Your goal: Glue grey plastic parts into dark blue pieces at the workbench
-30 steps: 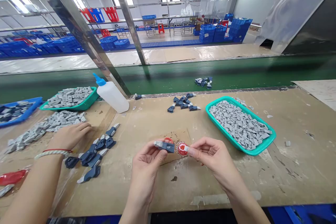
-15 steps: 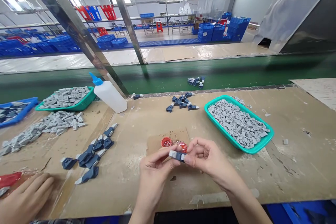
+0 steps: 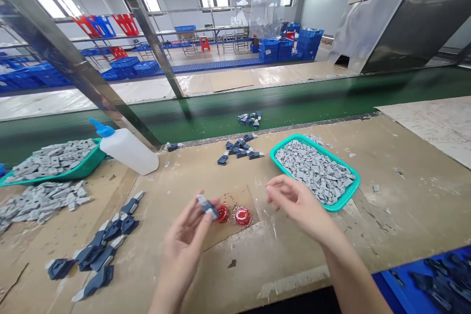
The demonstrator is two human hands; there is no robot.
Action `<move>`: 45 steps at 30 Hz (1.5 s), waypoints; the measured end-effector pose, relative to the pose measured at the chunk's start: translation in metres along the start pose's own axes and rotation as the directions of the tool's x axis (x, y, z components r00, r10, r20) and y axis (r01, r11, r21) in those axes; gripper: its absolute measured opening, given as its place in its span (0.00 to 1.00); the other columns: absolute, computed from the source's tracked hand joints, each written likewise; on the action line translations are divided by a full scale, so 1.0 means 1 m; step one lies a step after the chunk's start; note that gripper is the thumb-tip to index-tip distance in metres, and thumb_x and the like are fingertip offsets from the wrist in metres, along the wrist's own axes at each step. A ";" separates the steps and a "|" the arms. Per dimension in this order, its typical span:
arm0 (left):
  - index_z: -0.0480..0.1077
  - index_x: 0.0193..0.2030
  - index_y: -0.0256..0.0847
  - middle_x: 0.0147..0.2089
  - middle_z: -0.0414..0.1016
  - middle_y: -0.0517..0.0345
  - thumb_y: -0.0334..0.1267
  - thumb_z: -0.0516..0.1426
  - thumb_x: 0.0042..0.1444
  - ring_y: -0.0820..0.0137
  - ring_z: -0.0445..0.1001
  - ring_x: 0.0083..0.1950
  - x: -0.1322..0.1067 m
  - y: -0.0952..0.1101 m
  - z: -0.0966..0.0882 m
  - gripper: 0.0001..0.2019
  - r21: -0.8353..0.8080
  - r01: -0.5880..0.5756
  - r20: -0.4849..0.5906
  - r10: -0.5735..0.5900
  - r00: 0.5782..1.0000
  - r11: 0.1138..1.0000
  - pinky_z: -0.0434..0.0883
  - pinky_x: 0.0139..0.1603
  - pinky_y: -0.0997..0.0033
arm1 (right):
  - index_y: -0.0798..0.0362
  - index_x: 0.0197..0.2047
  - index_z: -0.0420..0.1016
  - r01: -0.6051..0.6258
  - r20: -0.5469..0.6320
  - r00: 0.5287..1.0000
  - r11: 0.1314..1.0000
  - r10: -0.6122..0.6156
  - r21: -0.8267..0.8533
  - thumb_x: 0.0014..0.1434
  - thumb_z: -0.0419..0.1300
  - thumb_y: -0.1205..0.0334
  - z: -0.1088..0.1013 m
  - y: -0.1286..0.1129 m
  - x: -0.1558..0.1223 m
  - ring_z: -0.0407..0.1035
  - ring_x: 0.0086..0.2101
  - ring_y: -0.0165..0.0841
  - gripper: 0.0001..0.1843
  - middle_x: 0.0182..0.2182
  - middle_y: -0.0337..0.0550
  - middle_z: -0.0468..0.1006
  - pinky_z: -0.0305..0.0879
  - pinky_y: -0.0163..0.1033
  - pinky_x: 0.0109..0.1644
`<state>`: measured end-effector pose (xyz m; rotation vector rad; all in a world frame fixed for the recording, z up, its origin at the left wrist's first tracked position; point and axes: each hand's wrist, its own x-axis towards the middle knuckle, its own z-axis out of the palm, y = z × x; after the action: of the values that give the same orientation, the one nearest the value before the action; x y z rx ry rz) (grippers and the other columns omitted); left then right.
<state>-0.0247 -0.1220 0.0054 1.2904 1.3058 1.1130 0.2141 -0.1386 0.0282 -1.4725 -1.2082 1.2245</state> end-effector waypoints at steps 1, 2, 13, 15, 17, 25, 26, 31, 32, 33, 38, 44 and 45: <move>0.55 0.65 0.41 0.52 0.75 0.46 0.42 0.57 0.54 0.59 0.73 0.54 0.009 -0.005 -0.013 0.32 0.126 -0.043 -0.042 0.048 0.998 0.991 0.67 0.58 0.56 | 0.50 0.40 0.71 0.008 -0.159 0.987 0.990 -0.031 -0.143 0.57 0.56 0.47 -0.015 0.005 0.006 0.71 0.32 0.35 0.16 0.33 0.44 0.78 0.61 0.35 0.32; 0.51 0.67 0.42 0.53 0.74 0.45 0.43 0.55 0.56 0.59 0.72 0.55 0.020 -0.011 -0.027 0.32 0.287 -0.080 -0.082 0.108 0.991 0.955 0.66 0.59 0.54 | 0.50 0.42 0.73 -0.035 -0.300 0.952 0.953 -0.059 -0.301 0.57 0.57 0.50 -0.031 0.010 0.012 0.71 0.32 0.35 0.15 0.35 0.44 0.78 0.61 0.36 0.32; 0.64 0.58 0.38 0.61 0.64 0.39 0.31 0.46 0.54 0.48 0.60 0.62 0.086 -0.020 -0.095 0.24 0.984 -0.178 0.175 0.263 0.949 -0.013 0.62 0.55 0.44 | 0.48 0.41 0.78 -0.286 -0.368 0.927 0.510 -0.067 -0.811 0.57 0.58 0.63 -0.079 0.032 0.084 0.72 0.36 0.40 0.10 0.35 0.49 0.79 0.55 0.37 0.31; 0.63 0.58 0.37 0.58 0.66 0.39 0.37 0.45 0.58 0.50 0.63 0.60 0.108 0.001 -0.072 0.23 0.959 -0.266 0.221 0.323 0.920 0.101 0.63 0.56 0.50 | 0.50 0.38 0.78 -0.295 -0.378 0.923 0.500 -0.072 -0.814 0.56 0.59 0.65 -0.077 0.033 0.089 0.72 0.36 0.41 0.07 0.34 0.50 0.78 0.54 0.37 0.30; 0.62 0.59 0.36 0.57 0.68 0.42 0.45 0.45 0.59 0.54 0.65 0.58 0.141 0.020 -0.042 0.24 0.890 -0.388 0.294 0.351 0.889 0.238 0.62 0.58 0.54 | 0.51 0.34 0.77 -0.300 -0.382 0.921 0.487 -0.077 -0.820 0.56 0.58 0.64 -0.076 0.034 0.090 0.71 0.35 0.42 0.05 0.33 0.50 0.77 0.53 0.38 0.30; 0.50 0.67 0.42 0.66 0.55 0.39 0.65 0.51 0.48 0.47 0.54 0.65 0.302 0.036 0.075 0.44 0.803 -0.482 0.445 0.185 0.876 0.350 0.58 0.59 0.50 | 0.52 0.31 0.72 -0.182 -0.364 0.902 0.560 -0.232 -0.808 0.59 0.54 0.64 -0.070 0.030 0.081 0.71 0.32 0.39 0.08 0.31 0.47 0.76 0.60 0.38 0.32; 0.51 0.67 0.44 0.67 0.54 0.39 0.66 0.53 0.46 0.44 0.51 0.66 0.316 0.032 0.084 0.45 0.805 -0.489 0.456 0.177 0.872 0.336 0.56 0.58 0.45 | 0.51 0.33 0.72 -0.161 -0.386 0.889 0.623 -0.245 -0.766 0.60 0.53 0.62 -0.071 0.030 0.077 0.71 0.31 0.38 0.08 0.30 0.45 0.76 0.62 0.37 0.32; 0.54 0.65 0.54 0.67 0.53 0.42 0.63 0.53 0.48 0.40 0.50 0.66 0.357 0.005 0.109 0.38 0.811 -0.504 0.489 0.128 0.863 0.297 0.54 0.56 0.36 | 0.46 0.51 0.71 0.001 -0.403 0.862 0.798 -0.306 -0.603 0.61 0.52 0.53 -0.077 0.038 0.051 0.71 0.26 0.34 0.17 0.35 0.45 0.77 0.67 0.34 0.24; 0.56 0.65 0.55 0.66 0.55 0.44 0.60 0.52 0.51 0.42 0.52 0.65 0.360 0.001 0.109 0.34 0.808 -0.510 0.495 0.131 0.859 0.296 0.55 0.56 0.38 | 0.45 0.51 0.72 0.052 -0.378 0.864 0.806 -0.332 -0.590 0.61 0.53 0.53 -0.078 0.040 0.045 0.71 0.26 0.33 0.17 0.36 0.46 0.78 0.67 0.33 0.23; 0.56 0.64 0.55 0.65 0.57 0.45 0.56 0.50 0.54 0.45 0.54 0.65 0.362 -0.002 0.109 0.30 0.803 -0.517 0.499 0.140 0.855 0.295 0.56 0.56 0.40 | 0.44 0.49 0.73 0.093 -0.360 0.862 0.810 -0.356 -0.578 0.61 0.54 0.54 -0.078 0.041 0.040 0.72 0.27 0.33 0.15 0.38 0.46 0.78 0.68 0.32 0.23; 0.58 0.64 0.50 0.60 0.62 0.47 0.42 0.46 0.58 0.51 0.57 0.62 0.358 -0.010 0.093 0.26 0.767 -0.565 0.538 0.174 0.825 0.304 0.57 0.58 0.46 | 0.44 0.41 0.77 0.188 -0.342 0.856 0.850 -0.388 -0.492 0.59 0.56 0.56 -0.064 0.036 0.025 0.74 0.29 0.34 0.10 0.37 0.44 0.79 0.69 0.30 0.24; 0.65 0.60 0.46 0.59 0.65 0.51 0.38 0.48 0.56 0.56 0.62 0.59 0.340 0.002 0.071 0.24 0.614 -0.701 0.708 0.139 0.692 0.364 0.60 0.59 0.55 | 0.46 0.37 0.75 0.225 -0.353 0.859 0.893 -0.371 -0.390 0.62 0.54 0.55 -0.044 0.031 0.017 0.72 0.28 0.32 0.10 0.36 0.43 0.78 0.68 0.30 0.26; 0.66 0.60 0.45 0.59 0.65 0.51 0.38 0.48 0.56 0.57 0.62 0.59 0.336 0.007 0.069 0.24 0.584 -0.719 0.730 0.144 0.668 0.378 0.59 0.59 0.57 | 0.46 0.36 0.75 0.231 -0.350 0.861 0.896 -0.370 -0.379 0.62 0.54 0.54 -0.042 0.031 0.016 0.71 0.27 0.31 0.10 0.36 0.43 0.77 0.68 0.30 0.26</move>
<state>0.0495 0.2125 -0.0060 2.6605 0.9952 0.2033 0.2614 -0.1296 0.0020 -1.5971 -1.3205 0.4725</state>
